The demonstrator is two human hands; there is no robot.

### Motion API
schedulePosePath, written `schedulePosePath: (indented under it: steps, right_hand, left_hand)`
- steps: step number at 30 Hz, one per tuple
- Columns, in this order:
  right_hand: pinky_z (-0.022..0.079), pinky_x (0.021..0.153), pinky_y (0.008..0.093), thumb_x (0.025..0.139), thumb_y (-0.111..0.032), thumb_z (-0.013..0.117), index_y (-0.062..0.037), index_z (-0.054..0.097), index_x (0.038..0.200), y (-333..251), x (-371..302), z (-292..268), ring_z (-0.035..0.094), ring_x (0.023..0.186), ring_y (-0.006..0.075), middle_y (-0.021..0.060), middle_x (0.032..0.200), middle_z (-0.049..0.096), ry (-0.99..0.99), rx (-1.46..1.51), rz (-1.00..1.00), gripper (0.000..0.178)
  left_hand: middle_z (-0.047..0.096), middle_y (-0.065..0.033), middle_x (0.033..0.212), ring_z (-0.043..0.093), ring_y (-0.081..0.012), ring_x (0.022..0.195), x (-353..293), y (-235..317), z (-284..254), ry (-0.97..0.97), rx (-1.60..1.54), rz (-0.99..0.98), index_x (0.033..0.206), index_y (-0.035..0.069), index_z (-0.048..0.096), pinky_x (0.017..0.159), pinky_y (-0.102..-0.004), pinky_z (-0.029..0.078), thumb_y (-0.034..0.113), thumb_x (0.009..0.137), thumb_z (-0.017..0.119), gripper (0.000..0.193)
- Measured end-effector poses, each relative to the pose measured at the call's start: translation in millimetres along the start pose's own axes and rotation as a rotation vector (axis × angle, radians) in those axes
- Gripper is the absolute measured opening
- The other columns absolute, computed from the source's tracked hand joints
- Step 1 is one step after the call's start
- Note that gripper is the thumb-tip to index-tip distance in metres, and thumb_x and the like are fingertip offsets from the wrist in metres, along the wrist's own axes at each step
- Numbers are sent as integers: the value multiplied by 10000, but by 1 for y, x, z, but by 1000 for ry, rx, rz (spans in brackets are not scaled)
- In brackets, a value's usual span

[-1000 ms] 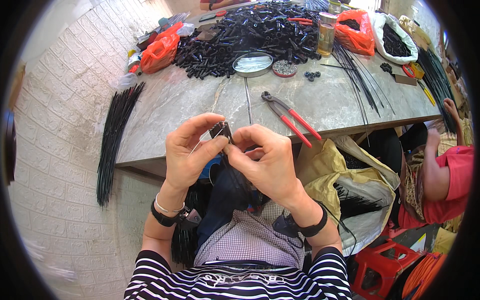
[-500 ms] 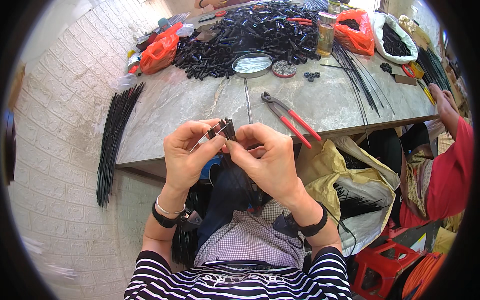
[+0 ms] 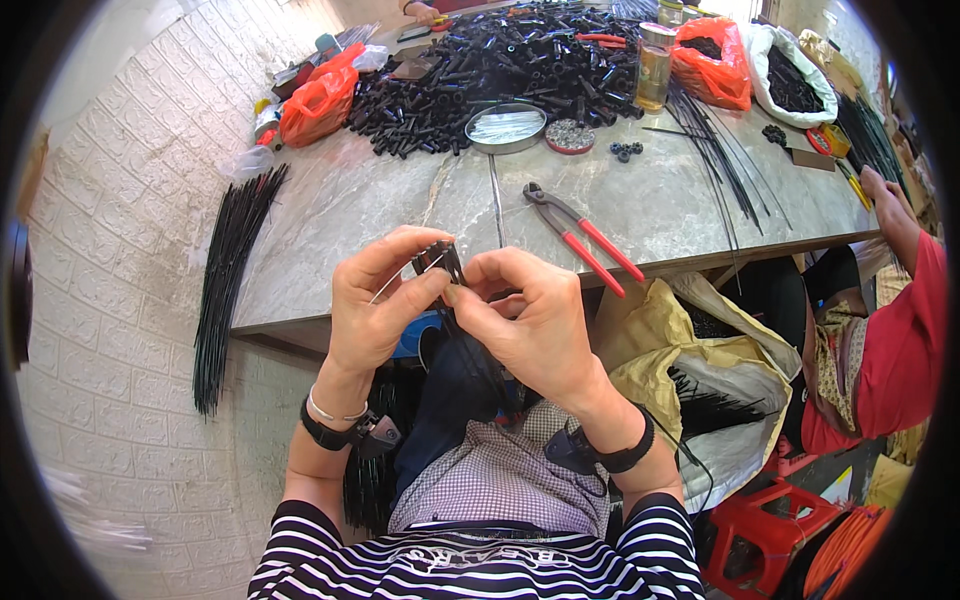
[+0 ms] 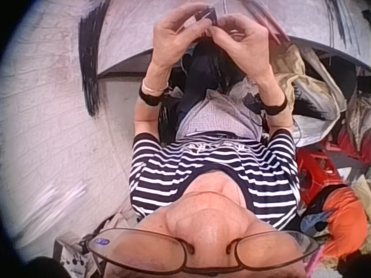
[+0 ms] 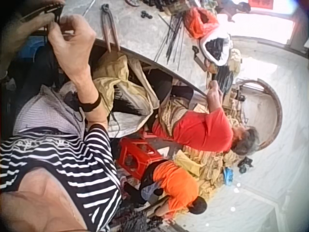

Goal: Assembling umbrella ribs into plastic connectors using pliers and wire.

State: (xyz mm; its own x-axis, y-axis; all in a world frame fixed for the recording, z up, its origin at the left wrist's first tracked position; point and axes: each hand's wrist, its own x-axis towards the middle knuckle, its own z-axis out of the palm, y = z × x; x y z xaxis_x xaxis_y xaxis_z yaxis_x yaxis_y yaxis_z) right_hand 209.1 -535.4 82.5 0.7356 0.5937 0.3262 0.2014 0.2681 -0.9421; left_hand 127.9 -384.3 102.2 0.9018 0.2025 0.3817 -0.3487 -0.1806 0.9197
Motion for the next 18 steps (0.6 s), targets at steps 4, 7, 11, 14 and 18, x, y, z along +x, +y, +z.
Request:
schedulePosePath:
  steps: [4,7,11,14,18]
  right_hand:
    - [556,581,208,804,-10,693,60,658,900,2,1,0,640,727,64,64,808,677,12,-5,-3,123]
    - [559,583,209,806,-6,690,62,657,901,2,2,0,642,731,67,68,811,677,13,-2,-3,121]
    - [563,588,213,808,0,684,68,654,900,3,4,-1,643,732,71,72,811,677,22,-1,-7,119]
    - [566,592,215,809,5,678,74,651,905,2,5,-1,646,733,75,79,819,681,14,-20,-5,120]
    - [567,601,215,811,8,669,74,654,926,1,5,-2,658,751,84,88,839,689,-12,-16,9,133]
  left_hand:
    - [636,-62,1036,606,-111,955,-4,0,12,159,46,-11,1112,-33,624,730,-237,562,-5,834,677,284]
    - [646,-103,1029,637,-142,909,-4,-5,15,239,12,4,1082,-47,617,723,-273,587,-42,837,660,248]
    - [649,-65,1038,615,-109,959,-4,-7,17,279,-26,-21,1034,-12,641,730,-236,563,-19,821,693,220]
    - [645,-68,1045,612,-107,950,-3,-5,17,274,-52,-59,1024,-17,635,738,-232,561,-23,823,686,208]
    - [641,-71,1052,608,-104,944,-1,-6,12,240,-55,-51,1014,-17,631,735,-232,562,-34,824,674,195]
